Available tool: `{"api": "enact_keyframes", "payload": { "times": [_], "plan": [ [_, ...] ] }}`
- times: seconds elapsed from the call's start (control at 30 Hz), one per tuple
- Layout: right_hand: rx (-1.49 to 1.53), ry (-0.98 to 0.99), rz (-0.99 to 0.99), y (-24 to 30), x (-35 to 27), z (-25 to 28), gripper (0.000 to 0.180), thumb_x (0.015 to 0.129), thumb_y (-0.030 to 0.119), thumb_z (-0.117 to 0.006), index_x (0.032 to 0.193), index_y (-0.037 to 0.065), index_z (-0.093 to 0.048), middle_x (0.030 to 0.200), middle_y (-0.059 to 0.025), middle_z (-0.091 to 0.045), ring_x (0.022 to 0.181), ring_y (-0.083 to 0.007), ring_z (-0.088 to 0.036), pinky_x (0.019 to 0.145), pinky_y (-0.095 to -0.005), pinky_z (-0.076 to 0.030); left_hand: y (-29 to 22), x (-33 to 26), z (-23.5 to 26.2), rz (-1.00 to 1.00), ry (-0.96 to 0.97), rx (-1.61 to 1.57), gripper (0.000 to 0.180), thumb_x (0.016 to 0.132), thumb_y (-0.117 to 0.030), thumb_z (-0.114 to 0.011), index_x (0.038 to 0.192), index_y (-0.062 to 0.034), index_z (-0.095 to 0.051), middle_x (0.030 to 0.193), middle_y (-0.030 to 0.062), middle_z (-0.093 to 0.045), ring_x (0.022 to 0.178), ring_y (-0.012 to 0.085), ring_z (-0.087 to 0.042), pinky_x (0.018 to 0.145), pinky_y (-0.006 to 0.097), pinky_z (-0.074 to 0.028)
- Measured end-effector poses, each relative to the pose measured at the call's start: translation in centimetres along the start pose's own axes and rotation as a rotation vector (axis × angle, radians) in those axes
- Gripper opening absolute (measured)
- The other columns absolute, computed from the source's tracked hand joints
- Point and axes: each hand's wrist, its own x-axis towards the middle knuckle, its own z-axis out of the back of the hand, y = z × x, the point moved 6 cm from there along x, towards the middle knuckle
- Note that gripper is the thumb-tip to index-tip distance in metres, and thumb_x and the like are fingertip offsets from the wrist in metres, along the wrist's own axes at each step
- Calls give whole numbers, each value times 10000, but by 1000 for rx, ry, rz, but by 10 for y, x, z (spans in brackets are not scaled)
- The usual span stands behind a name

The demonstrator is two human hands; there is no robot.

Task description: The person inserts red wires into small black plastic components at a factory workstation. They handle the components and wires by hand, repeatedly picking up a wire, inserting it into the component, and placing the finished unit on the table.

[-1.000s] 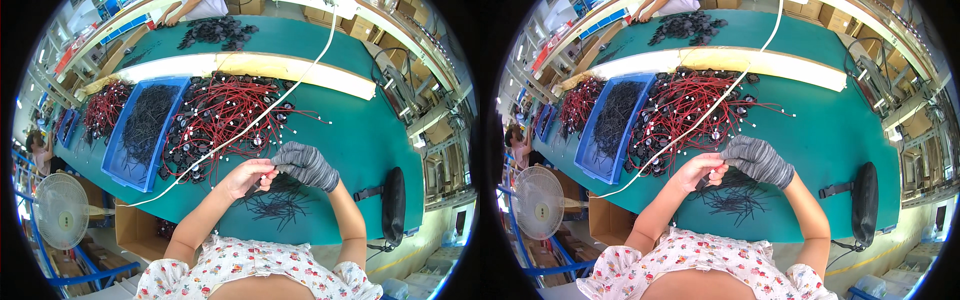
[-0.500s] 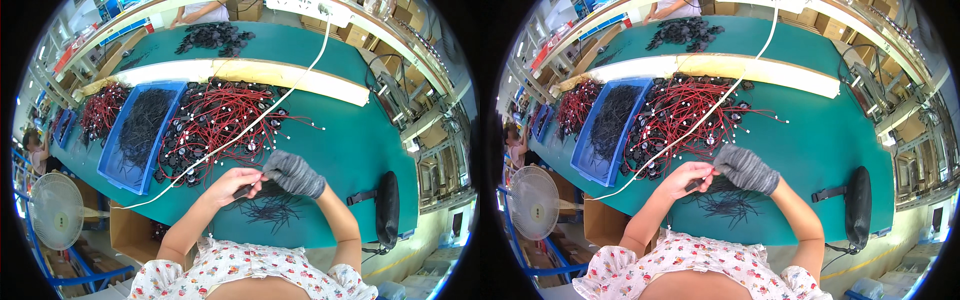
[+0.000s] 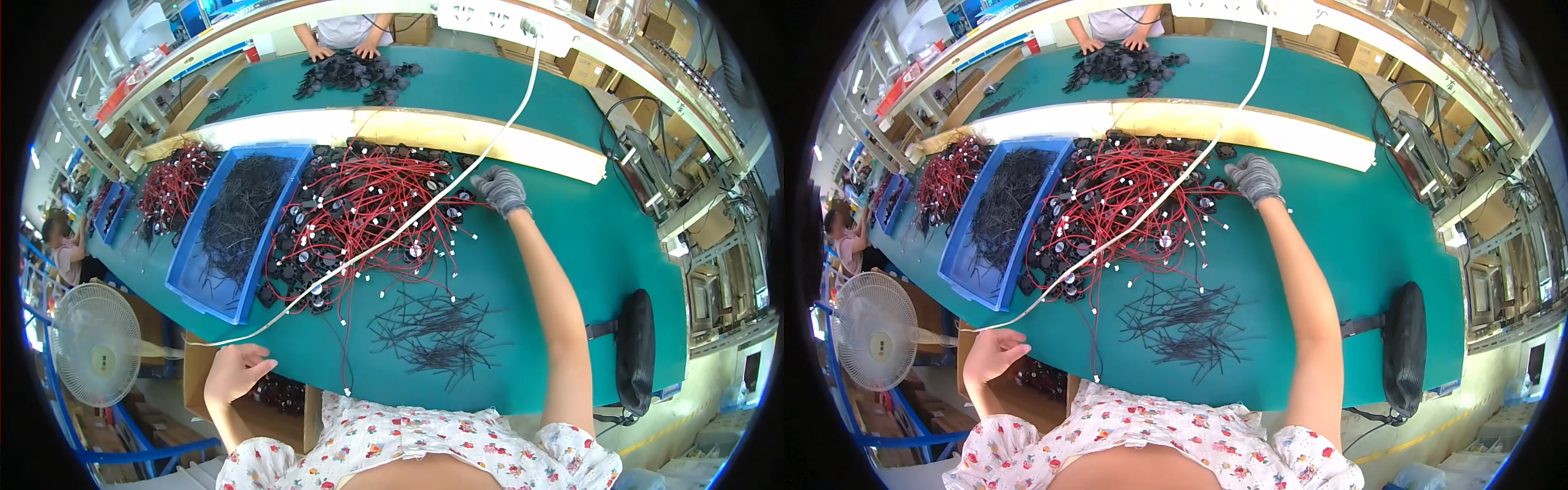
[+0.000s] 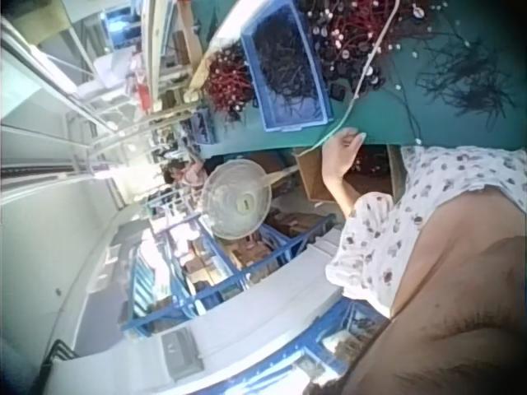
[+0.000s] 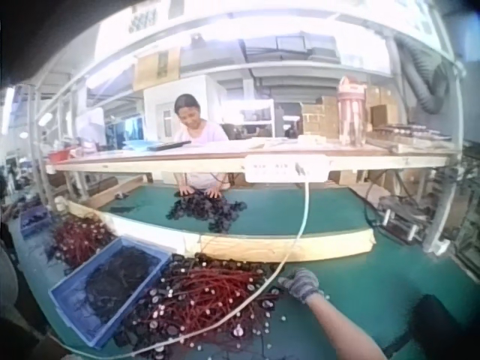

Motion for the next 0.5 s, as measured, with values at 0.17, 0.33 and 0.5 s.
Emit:
{"api": "enact_keyframes", "payload": {
  "times": [0.17, 0.33, 0.5],
  "plan": [
    [-226, -216, 26, -15, 34, -34, 186, 773, 266, -593, 797, 84, -620, 769, -107, -637, 745, -257, -607, 659, -329, -480, -65, 11, -21, -458, 181, -173, 320, 765, -161, -661, 1050, -29, -603, 922, 101, -652, 831, 179, -629, 716, 294, -479],
    [763, 154, 7, 3, -7, -1, 169, 807, 198, -643, 781, 38, -596, 650, -1, -564, 496, -100, -472, 415, -269, -401, -119, 24, -43, -731, 314, -177, 256, 813, -164, -610, 1034, -37, -597, 907, 109, -641, 833, 219, -622, 712, 308, -474],
    [1053, 20, 136, 24, -66, 59, 165, 862, 162, -564, 850, -2, -550, 676, -36, -573, 456, -95, -493, 374, -233, -417, -170, 45, -66, -929, 341, -243, 217, 833, -111, -574, 1021, -3, -598, 899, 107, -638, 831, 189, -617, 726, 295, -482]
  ]
}}
